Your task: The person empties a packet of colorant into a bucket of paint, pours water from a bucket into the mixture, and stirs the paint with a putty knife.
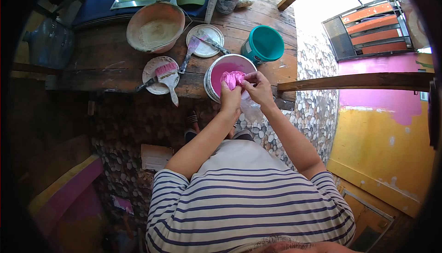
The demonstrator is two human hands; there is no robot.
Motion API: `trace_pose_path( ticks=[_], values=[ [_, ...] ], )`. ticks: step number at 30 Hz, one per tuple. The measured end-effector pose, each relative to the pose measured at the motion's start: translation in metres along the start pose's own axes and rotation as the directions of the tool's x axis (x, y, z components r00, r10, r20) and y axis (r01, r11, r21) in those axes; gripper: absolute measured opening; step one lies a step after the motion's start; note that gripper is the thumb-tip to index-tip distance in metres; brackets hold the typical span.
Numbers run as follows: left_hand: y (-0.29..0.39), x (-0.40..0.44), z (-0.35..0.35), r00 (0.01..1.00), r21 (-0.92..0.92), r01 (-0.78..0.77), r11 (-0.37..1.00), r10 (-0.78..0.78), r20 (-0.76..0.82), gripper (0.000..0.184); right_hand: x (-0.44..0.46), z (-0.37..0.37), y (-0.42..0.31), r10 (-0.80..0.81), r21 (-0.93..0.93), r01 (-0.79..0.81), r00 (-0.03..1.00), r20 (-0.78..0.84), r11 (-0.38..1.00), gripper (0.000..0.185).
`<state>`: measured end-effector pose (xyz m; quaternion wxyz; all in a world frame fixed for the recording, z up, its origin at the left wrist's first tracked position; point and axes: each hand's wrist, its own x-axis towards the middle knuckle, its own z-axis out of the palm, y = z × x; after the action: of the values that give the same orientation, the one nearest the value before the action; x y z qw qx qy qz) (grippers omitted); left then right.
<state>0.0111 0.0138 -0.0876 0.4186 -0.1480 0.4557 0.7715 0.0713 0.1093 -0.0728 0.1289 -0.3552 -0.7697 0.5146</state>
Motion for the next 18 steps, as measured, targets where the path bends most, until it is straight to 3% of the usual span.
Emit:
trace_pose_path(
  ticks=[4, 6, 7, 9, 10, 12, 16, 18],
  values=[
    [-0.021, 0.012, -0.010, 0.994, 0.005, 0.027, 1.000, -0.027, -0.102, 0.033, -0.006, 0.006, -0.007, -0.051, 0.028, 0.051, 0.999, 0.007, 0.998, 0.020],
    [-0.041, 0.030, -0.031, 0.991, -0.172, 0.131, 0.976, -0.122, 0.061, 0.035, -0.012, 0.007, -0.021, -0.118, 0.045, 0.119, 0.993, -0.015, 0.992, 0.021],
    [-0.028, 0.018, -0.024, 0.990, -0.172, 0.134, 0.976, -0.125, 0.060, 0.035, -0.014, 0.007, -0.024, -0.115, 0.044, 0.116, 0.993, -0.016, 0.992, 0.021],
    [-0.004, -0.004, -0.010, 0.955, -0.435, 0.242, 0.867, -0.135, 0.263, 0.026, -0.018, 0.007, -0.030, -0.062, -0.019, 0.062, 0.998, 0.034, 0.998, 0.020],
    [-0.004, -0.004, -0.007, 0.956, -0.438, 0.242, 0.866, -0.135, 0.262, 0.026, -0.020, 0.005, -0.034, -0.060, -0.021, 0.061, 0.998, 0.037, 0.998, 0.020],
    [-0.002, -0.006, -0.001, 0.988, -0.043, 0.120, 0.992, -0.115, 0.100, 0.027, -0.023, 0.001, -0.042, 0.045, 0.010, -0.046, 0.993, 0.105, 0.999, 0.019],
    [0.004, -0.011, 0.004, 0.981, 0.074, 0.188, 0.979, -0.190, 0.032, 0.022, -0.022, -0.009, -0.031, -0.070, -0.069, 0.074, 0.996, 0.059, 0.995, 0.022],
    [0.003, -0.007, 0.000, 0.980, 0.116, 0.185, 0.976, -0.192, 0.054, 0.020, -0.019, -0.017, -0.034, -0.096, -0.218, 0.090, 0.995, -0.017, 0.972, 0.023]
  ],
)
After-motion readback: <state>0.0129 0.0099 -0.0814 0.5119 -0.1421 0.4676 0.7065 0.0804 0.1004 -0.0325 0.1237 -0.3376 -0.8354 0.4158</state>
